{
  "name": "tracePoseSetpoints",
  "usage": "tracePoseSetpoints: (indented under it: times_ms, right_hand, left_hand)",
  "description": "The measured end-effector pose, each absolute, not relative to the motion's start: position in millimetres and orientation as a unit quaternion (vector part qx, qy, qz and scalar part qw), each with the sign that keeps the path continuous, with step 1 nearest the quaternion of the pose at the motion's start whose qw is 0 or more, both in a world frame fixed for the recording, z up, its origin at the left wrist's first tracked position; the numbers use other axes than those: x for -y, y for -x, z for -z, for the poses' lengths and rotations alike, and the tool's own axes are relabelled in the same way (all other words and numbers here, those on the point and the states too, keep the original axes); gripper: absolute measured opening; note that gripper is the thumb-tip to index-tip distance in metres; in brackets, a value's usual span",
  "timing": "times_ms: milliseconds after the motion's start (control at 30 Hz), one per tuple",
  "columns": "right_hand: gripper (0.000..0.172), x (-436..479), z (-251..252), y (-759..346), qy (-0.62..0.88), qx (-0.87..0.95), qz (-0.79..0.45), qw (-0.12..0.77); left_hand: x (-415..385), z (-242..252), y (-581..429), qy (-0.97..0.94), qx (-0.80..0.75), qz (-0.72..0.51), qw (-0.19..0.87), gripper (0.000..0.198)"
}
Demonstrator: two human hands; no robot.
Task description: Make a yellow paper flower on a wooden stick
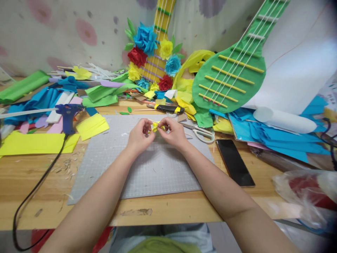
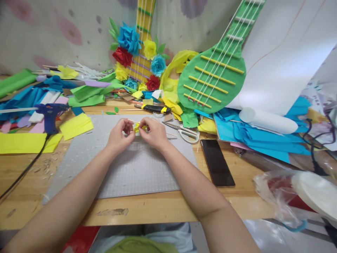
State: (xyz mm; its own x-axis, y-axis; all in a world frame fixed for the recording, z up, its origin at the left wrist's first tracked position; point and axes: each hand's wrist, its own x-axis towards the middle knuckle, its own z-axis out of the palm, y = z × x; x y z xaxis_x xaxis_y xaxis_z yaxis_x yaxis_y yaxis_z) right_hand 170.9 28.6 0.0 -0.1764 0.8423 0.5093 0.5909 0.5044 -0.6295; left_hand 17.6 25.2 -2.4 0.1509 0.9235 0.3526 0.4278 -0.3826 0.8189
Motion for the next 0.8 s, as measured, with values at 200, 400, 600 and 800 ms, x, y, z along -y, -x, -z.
tracePoseSetpoints:
  times_ms: [200,400,600,800]
  right_hand:
    - [0.004,-29,1,-170,0.478,0.749,-0.167,0.428]
    - [0.007,-27,-2,-171,0.457,0.760,-0.174,0.429]
    - [0.011,-30,-6,-179,0.478,0.734,-0.164,0.454]
    - [0.008,-28,-4,-176,0.470,0.752,-0.153,0.435]
  left_hand:
    - [-23,0,-19,-0.733,-0.501,-0.409,0.211,0.027]
    - [-26,5,-19,-0.707,-0.532,-0.419,0.202,0.018]
    - [-33,11,-15,-0.632,-0.556,-0.479,0.251,0.022]
    - [-34,12,-13,-0.601,-0.569,-0.486,0.280,0.021]
